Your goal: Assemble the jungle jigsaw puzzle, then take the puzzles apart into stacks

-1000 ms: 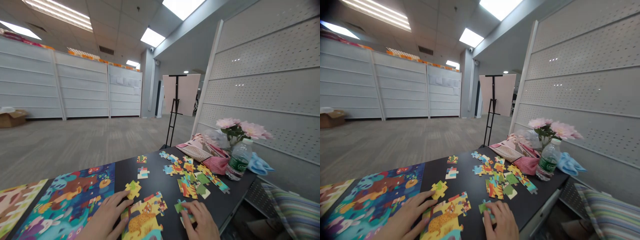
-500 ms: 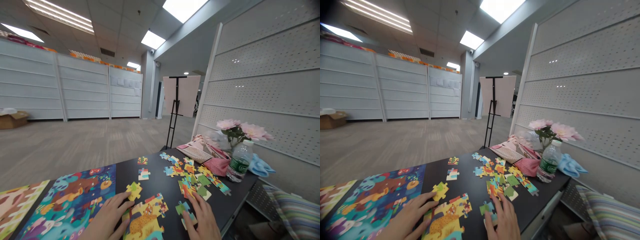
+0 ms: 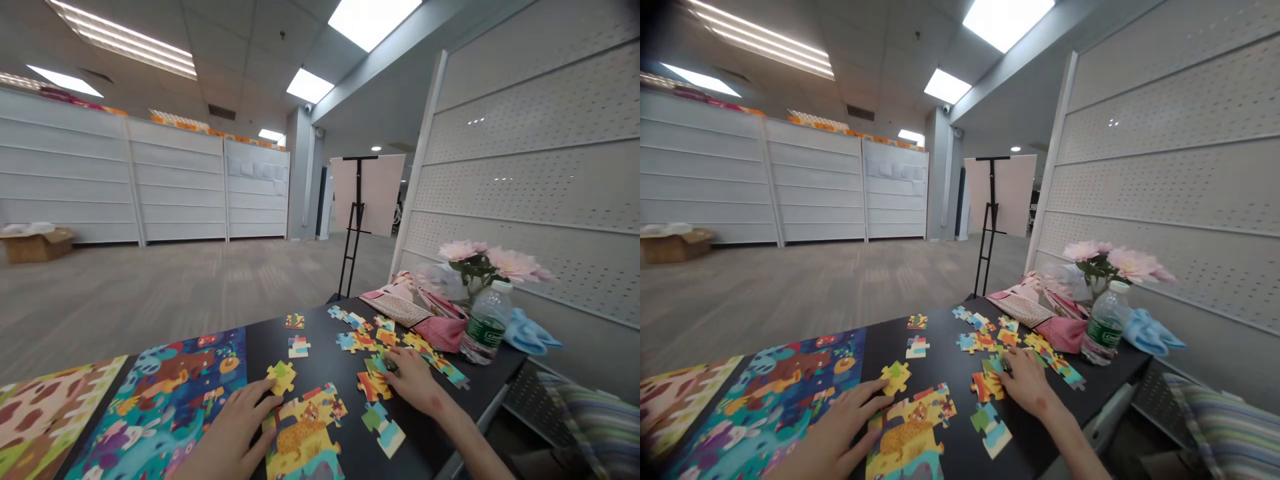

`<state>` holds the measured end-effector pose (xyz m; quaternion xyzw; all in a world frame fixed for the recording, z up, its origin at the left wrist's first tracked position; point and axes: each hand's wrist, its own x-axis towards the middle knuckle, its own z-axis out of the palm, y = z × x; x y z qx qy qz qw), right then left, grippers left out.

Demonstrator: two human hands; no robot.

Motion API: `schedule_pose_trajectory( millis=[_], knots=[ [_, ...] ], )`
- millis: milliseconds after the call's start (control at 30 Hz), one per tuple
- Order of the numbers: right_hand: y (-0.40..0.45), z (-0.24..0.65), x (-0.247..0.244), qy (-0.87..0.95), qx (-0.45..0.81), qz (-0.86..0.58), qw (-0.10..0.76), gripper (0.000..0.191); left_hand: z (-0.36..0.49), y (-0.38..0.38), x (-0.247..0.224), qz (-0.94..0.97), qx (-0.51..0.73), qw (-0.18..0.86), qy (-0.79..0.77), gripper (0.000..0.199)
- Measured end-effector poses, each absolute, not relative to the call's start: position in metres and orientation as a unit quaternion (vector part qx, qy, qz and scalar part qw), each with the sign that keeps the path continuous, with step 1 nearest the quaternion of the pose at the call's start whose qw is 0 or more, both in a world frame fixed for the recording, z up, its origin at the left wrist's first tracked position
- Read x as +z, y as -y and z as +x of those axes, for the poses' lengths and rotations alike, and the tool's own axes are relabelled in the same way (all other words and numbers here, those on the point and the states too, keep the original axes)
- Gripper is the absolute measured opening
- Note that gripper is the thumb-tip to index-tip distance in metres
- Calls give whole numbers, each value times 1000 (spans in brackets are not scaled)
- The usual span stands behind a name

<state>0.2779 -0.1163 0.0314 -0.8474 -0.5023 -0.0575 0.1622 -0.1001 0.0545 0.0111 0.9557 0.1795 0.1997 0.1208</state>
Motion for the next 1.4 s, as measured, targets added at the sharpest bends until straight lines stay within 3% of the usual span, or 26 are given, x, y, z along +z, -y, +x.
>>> schedule_pose_trajectory(
  millis=[200,400,600,733,833,1167,1400],
  knots=[
    [106,302,30,516,-9,-841,161,21,-101,-49,19,956,174,150,-180,36],
    [103,300,20,502,-10,-843,193,42,-100,-48,24,955,161,164,-187,34],
    [96,299,17,489,26,-840,236,41,-100,-48,25,955,153,167,-189,35],
    [90,299,18,485,60,-828,274,59,-100,-48,23,955,159,167,-188,35],
    [87,295,19,491,80,-816,295,62,-100,-49,21,955,161,164,-187,37],
    [95,276,29,478,34,-837,264,47,-99,-49,21,953,167,171,-186,36],
    [83,275,28,488,104,-822,276,42,-100,-48,21,952,163,173,-191,35]
  ],
)
